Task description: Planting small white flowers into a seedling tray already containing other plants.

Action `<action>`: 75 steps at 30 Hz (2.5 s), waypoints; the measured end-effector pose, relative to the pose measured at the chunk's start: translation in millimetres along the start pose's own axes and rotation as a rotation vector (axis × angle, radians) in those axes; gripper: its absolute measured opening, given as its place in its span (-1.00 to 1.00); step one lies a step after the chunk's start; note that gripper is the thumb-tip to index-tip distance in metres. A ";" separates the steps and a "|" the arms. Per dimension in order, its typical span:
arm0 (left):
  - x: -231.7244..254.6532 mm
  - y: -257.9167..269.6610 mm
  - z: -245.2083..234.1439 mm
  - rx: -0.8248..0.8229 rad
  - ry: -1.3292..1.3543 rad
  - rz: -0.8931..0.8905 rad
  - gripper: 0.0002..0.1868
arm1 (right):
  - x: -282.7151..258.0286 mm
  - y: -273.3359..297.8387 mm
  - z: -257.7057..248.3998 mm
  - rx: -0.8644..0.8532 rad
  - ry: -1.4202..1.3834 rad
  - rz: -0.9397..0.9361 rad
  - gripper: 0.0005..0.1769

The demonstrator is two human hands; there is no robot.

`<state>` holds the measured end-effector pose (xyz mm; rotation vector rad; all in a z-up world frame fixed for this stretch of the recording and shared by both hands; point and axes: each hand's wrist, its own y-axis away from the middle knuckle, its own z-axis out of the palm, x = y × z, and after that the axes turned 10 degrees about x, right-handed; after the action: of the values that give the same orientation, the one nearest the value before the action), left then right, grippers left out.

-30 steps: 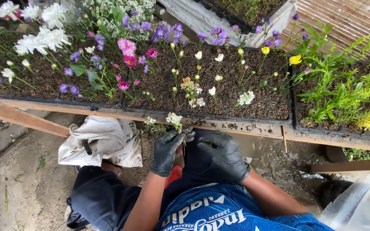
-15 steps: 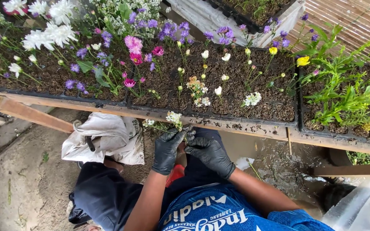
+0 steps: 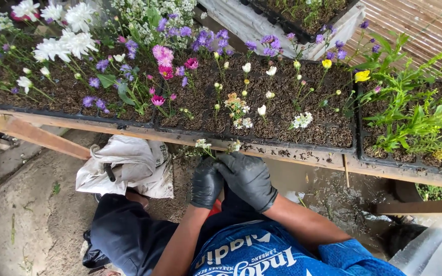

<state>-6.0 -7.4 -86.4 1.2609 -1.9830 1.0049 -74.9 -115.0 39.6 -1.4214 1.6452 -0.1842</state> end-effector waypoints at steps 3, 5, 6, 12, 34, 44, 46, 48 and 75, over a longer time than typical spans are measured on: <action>-22.7 5.2 6.9 0.053 -0.157 0.057 -0.84 | 4.3 5.3 9.9 -0.049 -0.063 0.137 -0.88; -27.4 3.8 3.0 0.002 0.020 0.041 -0.88 | 6.4 8.8 12.7 -0.081 -0.124 0.290 -0.88; -33.2 7.7 6.5 0.006 0.020 0.041 -0.88 | 6.4 9.2 15.8 -0.082 -0.124 0.287 -0.88; -32.0 6.3 3.5 -0.119 0.217 -0.492 -0.70 | 27.0 7.5 21.8 -0.035 -0.590 0.847 -0.93; 44.2 -14.8 -64.9 -0.060 0.788 -0.776 -0.67 | 26.5 0.2 32.8 0.059 -0.708 1.082 -0.97; 13.4 -4.7 -45.8 0.033 0.814 -0.764 -0.88 | -27.0 -34.8 -3.5 0.091 -0.680 1.074 -0.89; 26.8 -7.5 -54.3 0.024 0.786 -0.748 -0.87 | 5.2 -9.2 9.1 0.008 -0.712 1.041 -0.94; 31.8 -8.0 -57.1 0.015 0.757 -0.733 -0.86 | 12.5 -3.4 11.0 -0.074 -0.743 1.005 -0.85; 2.8 -0.3 -23.5 0.074 0.854 -0.840 -0.81 | 42.6 7.8 20.0 -0.055 -0.679 0.861 -0.88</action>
<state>-5.1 10.7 -71.2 1.2226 -0.6703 0.9293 -62.3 -139.7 0.7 -0.5857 1.5143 0.7552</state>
